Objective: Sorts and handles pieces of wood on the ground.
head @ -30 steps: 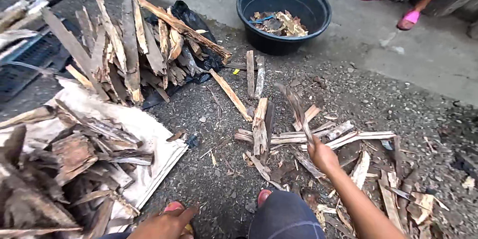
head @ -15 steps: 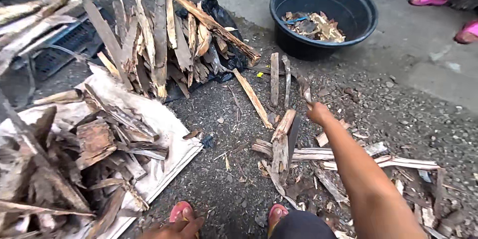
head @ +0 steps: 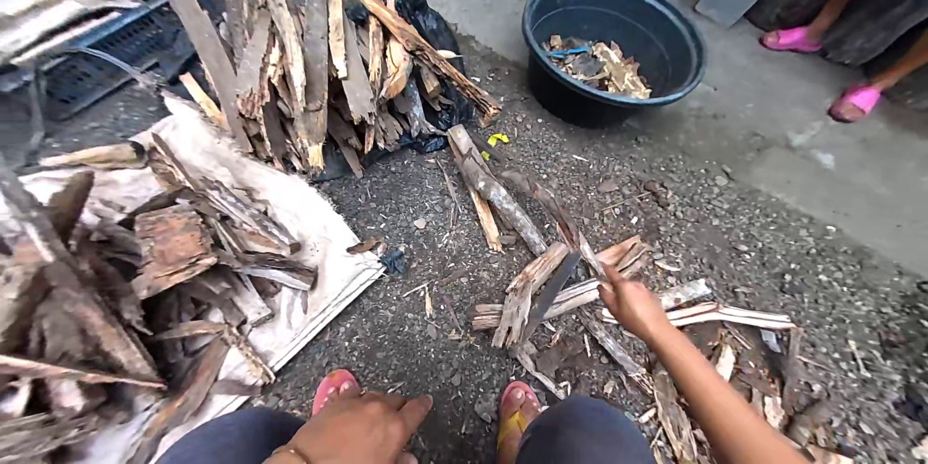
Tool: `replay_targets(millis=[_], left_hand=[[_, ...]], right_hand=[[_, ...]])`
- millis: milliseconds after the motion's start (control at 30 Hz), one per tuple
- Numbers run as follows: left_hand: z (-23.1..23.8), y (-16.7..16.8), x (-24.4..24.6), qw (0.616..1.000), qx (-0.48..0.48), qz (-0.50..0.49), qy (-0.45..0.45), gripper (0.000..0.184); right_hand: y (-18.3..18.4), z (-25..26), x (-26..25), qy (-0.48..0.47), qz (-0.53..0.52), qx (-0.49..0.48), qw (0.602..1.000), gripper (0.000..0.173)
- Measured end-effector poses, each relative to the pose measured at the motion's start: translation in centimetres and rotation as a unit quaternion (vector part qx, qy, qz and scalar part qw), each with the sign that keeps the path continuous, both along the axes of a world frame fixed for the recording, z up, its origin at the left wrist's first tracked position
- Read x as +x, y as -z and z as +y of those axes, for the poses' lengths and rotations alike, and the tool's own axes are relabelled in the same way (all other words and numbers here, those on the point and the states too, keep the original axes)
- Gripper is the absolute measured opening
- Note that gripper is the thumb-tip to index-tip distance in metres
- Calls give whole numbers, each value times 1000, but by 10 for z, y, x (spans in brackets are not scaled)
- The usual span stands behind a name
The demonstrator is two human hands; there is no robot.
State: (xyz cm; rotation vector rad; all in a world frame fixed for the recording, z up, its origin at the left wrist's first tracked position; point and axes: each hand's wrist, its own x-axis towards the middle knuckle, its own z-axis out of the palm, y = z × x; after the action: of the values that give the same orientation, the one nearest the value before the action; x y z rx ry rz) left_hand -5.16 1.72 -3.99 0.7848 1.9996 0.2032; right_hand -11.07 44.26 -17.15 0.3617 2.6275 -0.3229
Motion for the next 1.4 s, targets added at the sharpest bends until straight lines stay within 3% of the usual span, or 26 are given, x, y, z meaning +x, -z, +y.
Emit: replay_targets(millis=[167, 400, 567, 667, 800, 967, 1067, 1167, 1300, 1400], left_hand=[[-4, 3, 3, 999, -34, -6, -20, 52], [-28, 13, -4, 996, -25, 12, -83, 50], [-36, 14, -20, 993, -29, -14, -109, 50], [-41, 14, -29, 992, -26, -22, -121, 49], [-44, 19, -37, 993, -3, -21, -116, 48], [-48, 21, -38, 993, 1, -18, -112, 48], [-50, 19, -38, 993, -6, -29, -114, 48], [-52, 17, -33, 992, -26, -45, -117, 49], [-58, 13, -25, 988, -47, -48, -142, 49], [-57, 11, -18, 985, -71, -58, -148, 50]], right_hand=[[57, -19, -17, 106, 123, -88, 983, 51], [140, -39, -121, 98, 267, -165, 944, 52], [194, -63, -154, 96, 145, -178, 969, 64], [198, -92, -140, 105, 94, -195, 971, 66], [205, -112, -121, 44, 76, -114, 990, 80], [184, -134, -153, 73, 0, -125, 989, 83], [180, -145, -180, 88, 10, -141, 986, 105], [201, -150, -190, 71, 2, -102, 992, 121], [206, -169, -187, 98, 18, -75, 992, 113], [198, -175, -183, 111, -10, -65, 992, 117]])
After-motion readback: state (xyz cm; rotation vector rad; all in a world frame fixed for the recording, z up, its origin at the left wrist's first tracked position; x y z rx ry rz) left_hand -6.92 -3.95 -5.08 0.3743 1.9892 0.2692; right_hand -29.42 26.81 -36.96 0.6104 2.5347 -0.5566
